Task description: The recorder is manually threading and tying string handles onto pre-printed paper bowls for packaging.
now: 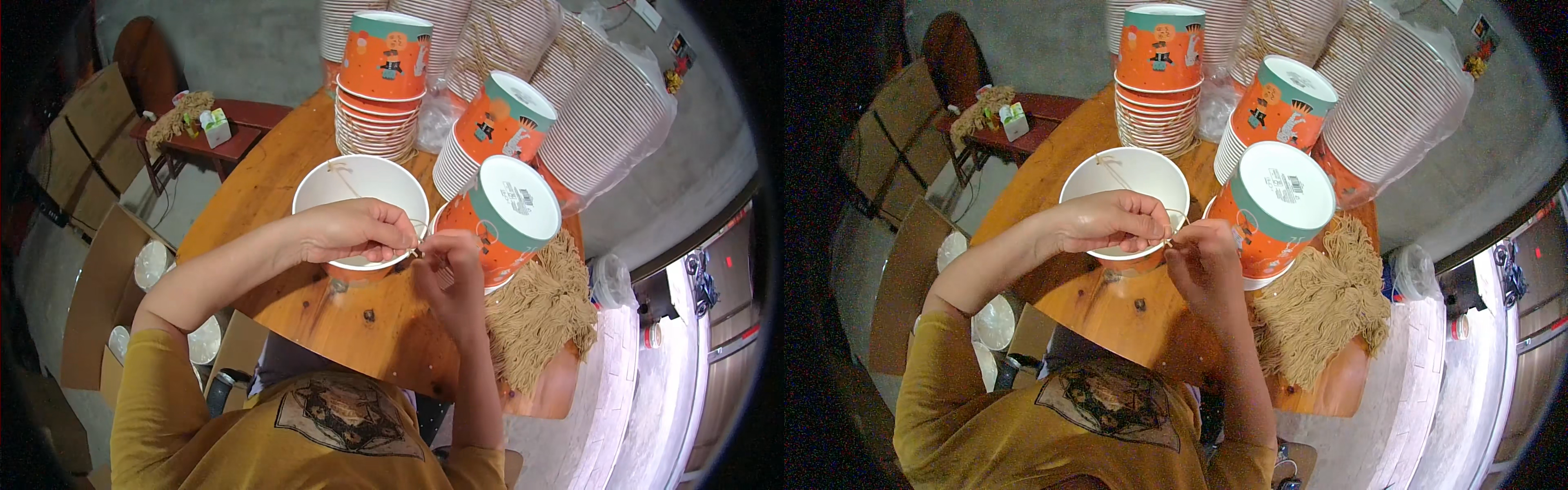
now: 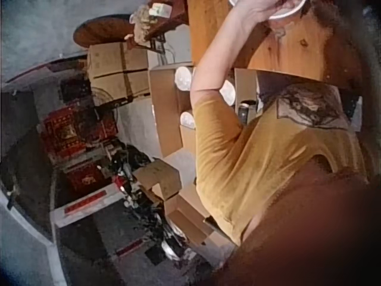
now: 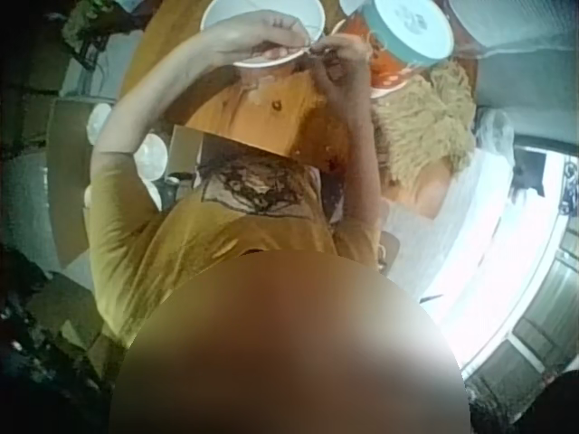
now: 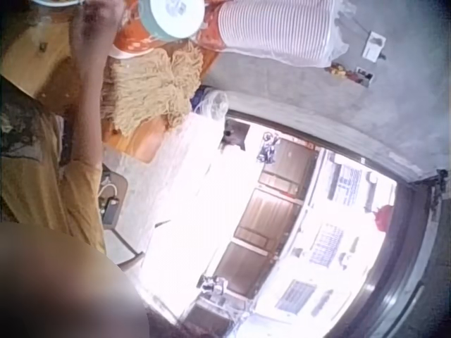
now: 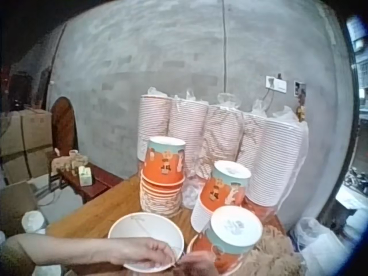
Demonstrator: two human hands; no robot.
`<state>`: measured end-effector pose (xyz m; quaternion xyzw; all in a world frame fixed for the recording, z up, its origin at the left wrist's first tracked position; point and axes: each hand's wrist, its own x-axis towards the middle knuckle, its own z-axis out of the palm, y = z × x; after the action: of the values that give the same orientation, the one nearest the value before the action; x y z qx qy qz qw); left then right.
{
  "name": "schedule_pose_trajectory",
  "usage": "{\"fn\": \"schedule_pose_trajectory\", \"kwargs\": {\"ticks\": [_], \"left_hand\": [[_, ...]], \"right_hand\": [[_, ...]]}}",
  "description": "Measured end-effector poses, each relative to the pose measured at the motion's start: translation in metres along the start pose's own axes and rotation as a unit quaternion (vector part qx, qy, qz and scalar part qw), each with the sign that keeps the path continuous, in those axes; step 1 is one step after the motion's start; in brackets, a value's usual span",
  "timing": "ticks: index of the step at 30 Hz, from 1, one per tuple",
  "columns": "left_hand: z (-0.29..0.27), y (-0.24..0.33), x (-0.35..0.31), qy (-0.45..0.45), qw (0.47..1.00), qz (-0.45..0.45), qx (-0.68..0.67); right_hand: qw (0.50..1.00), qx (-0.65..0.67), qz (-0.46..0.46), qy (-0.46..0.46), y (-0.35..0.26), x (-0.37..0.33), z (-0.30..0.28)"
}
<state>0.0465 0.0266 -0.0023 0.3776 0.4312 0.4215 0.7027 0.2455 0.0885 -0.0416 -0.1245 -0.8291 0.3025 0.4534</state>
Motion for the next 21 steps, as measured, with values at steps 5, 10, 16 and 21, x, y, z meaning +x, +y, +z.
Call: {"fn": "schedule_pose_trajectory", "kwargs": {"ticks": [5, 10, 16, 21], "left_hand": [[-0.001, -0.001, 0.002, -0.001, 1.000, 0.008, -0.003], [-0.005, -0.003, 0.004, 0.007, 0.999, 0.015, 0.038], [-0.003, 0.001, 0.003, -0.036, 0.994, -0.001, 0.100], [-0.004, -0.002, 0.003, -0.066, 0.946, 0.106, 0.300]], "right_hand": [[0.999, -0.034, 0.031, 0.018, 0.000, -0.003, 0.005], [0.995, -0.027, 0.097, 0.012, -0.007, -0.001, 0.008], [0.967, 0.134, 0.214, 0.033, -0.010, -0.005, 0.011], [0.961, 0.161, 0.227, 0.011, 0.001, -0.009, 0.011]]}}
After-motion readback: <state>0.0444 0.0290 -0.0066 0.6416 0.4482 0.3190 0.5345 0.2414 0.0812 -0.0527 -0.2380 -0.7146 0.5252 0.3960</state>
